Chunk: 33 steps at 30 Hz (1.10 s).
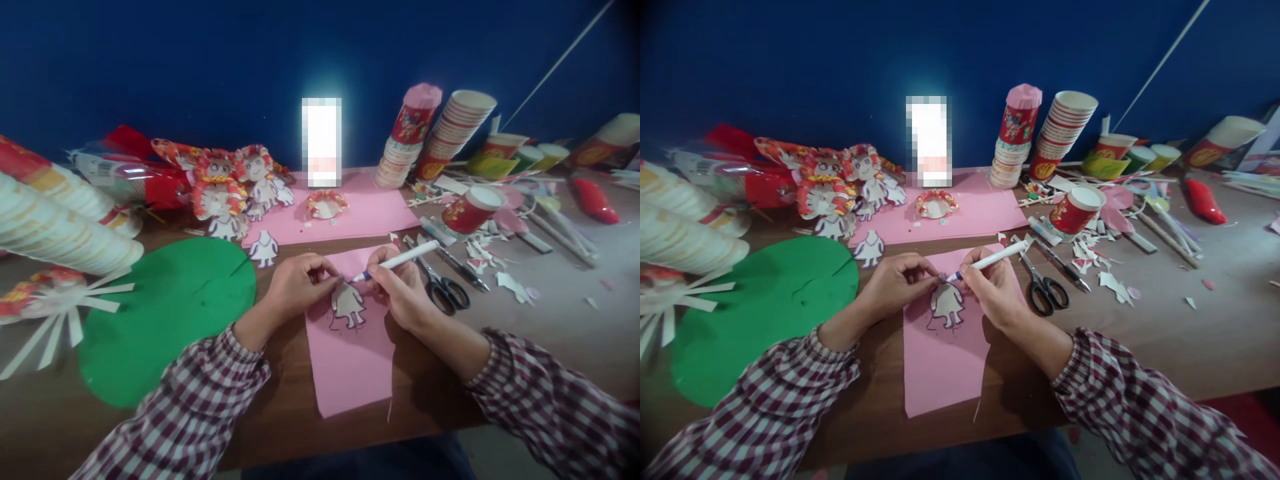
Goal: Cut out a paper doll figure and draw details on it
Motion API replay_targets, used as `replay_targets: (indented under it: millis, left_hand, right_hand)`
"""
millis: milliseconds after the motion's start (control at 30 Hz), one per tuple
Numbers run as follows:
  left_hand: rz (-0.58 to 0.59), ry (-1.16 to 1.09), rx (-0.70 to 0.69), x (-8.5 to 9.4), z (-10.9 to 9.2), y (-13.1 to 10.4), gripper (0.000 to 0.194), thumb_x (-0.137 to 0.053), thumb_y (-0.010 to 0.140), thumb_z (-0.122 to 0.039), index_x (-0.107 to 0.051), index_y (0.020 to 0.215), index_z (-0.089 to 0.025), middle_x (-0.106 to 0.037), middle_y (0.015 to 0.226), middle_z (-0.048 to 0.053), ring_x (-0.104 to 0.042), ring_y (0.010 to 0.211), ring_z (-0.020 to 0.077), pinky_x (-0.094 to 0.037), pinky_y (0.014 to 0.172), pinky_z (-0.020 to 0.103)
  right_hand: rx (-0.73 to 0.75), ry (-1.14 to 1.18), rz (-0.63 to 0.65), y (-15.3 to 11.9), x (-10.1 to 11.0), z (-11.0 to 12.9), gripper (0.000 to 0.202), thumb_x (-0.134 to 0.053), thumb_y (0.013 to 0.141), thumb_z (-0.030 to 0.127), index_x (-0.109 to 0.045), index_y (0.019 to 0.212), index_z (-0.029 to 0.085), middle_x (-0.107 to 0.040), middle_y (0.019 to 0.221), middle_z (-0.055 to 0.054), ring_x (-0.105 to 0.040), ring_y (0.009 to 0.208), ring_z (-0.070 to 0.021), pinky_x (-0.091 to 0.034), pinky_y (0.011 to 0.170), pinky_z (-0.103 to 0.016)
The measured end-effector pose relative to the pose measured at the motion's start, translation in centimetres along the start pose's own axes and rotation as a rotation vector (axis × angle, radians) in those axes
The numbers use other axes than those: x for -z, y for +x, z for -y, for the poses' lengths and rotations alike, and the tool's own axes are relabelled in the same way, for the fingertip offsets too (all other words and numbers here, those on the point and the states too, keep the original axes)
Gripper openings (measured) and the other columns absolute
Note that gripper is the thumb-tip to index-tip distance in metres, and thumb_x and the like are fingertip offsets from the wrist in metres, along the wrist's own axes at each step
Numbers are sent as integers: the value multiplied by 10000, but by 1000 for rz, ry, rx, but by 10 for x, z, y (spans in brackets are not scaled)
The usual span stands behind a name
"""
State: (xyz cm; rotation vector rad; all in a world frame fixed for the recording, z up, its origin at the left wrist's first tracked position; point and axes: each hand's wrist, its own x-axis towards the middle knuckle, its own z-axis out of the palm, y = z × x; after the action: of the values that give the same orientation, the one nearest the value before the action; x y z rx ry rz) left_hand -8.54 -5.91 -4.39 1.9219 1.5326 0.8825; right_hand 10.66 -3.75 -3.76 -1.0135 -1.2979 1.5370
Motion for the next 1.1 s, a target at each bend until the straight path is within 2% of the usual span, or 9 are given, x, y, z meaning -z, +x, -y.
replay_targets:
  millis: [200, 333, 467, 667, 1100]
  left_hand:
    - [-8, 113, 39, -4, -6, 1, 90, -664, 730, -297, -703, 751, -219, -637, 685, -17, -537, 604, 103, -353, 528, 210]
    - [18, 184, 46, -3, -6, 1, 57, -672, 718, -263, -715, 751, -248, -651, 695, -27, -552, 619, 109, -353, 533, 216]
    - [20, 193, 47, -3, -5, 0, 64, -688, 716, -298, -715, 747, -249, -648, 677, -31, -553, 606, 107, -345, 525, 220]
    - [27, 207, 54, -3, -4, 0, 61, -689, 715, -303, -710, 743, -253, -649, 674, -36, -551, 600, 108, -334, 520, 224]
    - [40, 213, 62, -3, -6, 1, 84, -676, 734, -319, -706, 736, -241, -648, 672, -31, -551, 604, 111, -325, 518, 232]
  right_hand:
    - [38, -106, 24, -2, -2, 4, 125, -565, 806, 277, -500, 737, 196, -507, 508, 56, -401, 417, -64, -319, 400, -183]
    - [77, -334, 96, -8, -5, 10, 118, -577, 773, 233, -492, 702, 194, -488, 517, 49, -421, 448, -79, -330, 408, -197]
    - [127, -522, 139, -12, -5, 8, 112, -584, 754, 198, -494, 687, 194, -455, 518, 54, -414, 449, -79, -317, 411, -206]
    - [147, -538, 181, -12, -5, 0, 127, -573, 785, 212, -474, 706, 204, -455, 547, 51, -423, 461, -87, -318, 414, -215]
    - [201, -642, 205, -12, -4, -3, 139, -548, 848, 266, -497, 743, 191, -463, 587, 43, -401, 482, -80, -305, 434, -219]
